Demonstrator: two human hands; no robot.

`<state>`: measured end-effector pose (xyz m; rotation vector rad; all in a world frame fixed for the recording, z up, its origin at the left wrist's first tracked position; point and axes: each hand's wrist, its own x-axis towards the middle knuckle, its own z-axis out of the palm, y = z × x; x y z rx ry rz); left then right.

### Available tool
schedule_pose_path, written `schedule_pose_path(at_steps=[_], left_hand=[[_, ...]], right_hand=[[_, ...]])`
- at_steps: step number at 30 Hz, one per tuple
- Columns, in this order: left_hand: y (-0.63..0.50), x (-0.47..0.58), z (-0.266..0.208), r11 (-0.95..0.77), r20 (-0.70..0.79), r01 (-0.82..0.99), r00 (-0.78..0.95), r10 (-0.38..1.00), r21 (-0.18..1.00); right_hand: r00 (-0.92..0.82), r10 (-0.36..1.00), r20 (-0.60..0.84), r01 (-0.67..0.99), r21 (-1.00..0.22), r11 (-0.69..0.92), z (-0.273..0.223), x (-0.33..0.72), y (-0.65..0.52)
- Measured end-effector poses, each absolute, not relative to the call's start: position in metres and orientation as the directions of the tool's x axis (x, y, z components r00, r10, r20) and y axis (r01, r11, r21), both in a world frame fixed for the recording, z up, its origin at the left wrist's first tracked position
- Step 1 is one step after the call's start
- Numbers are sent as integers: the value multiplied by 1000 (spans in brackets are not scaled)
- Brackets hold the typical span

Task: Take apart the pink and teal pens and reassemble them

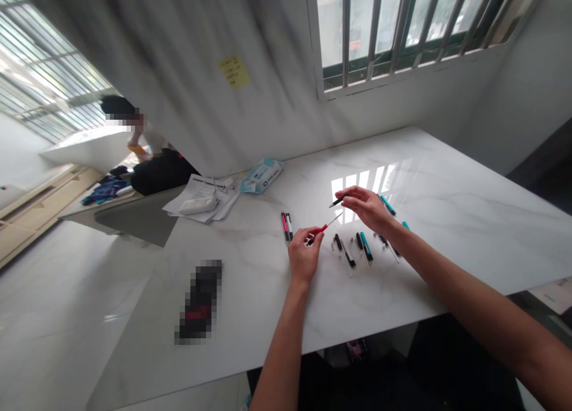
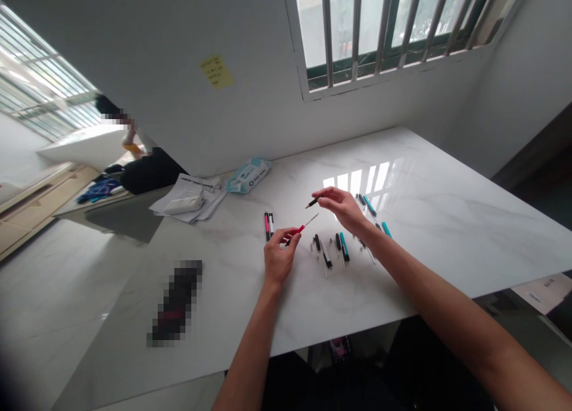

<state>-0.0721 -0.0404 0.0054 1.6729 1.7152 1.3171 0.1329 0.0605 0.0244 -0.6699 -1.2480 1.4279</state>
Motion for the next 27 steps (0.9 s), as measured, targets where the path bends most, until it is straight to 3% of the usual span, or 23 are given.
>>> schedule_pose_path(at_steps=[3,6,9,11,17,27], left_hand=[[-39,-74,5,-128,314,546,-263,912,828],[-38,-75,4,-115,310,535,-291,905,837],[-38,-77,2,-139,340,548,-284,896,825],[-37,-78,0,-147,361,576,-277,890,804],[-37,-82,-1,-149,391,624,-269,880,767],[-37,-81,0,-145,384,621,-271,883,770]], right_hand=[[-239,946,220,-317,-938,138,24,146,69],[-263,921,288,-71,-957,280,21,155,74],[-327,855,403,222,-846,484,20,160,74],[-365,818,445,310,-770,557,20,162,74],[-406,789,461,322,-736,595,22,169,76],[-485,776,403,236,-795,559,32,167,69]])
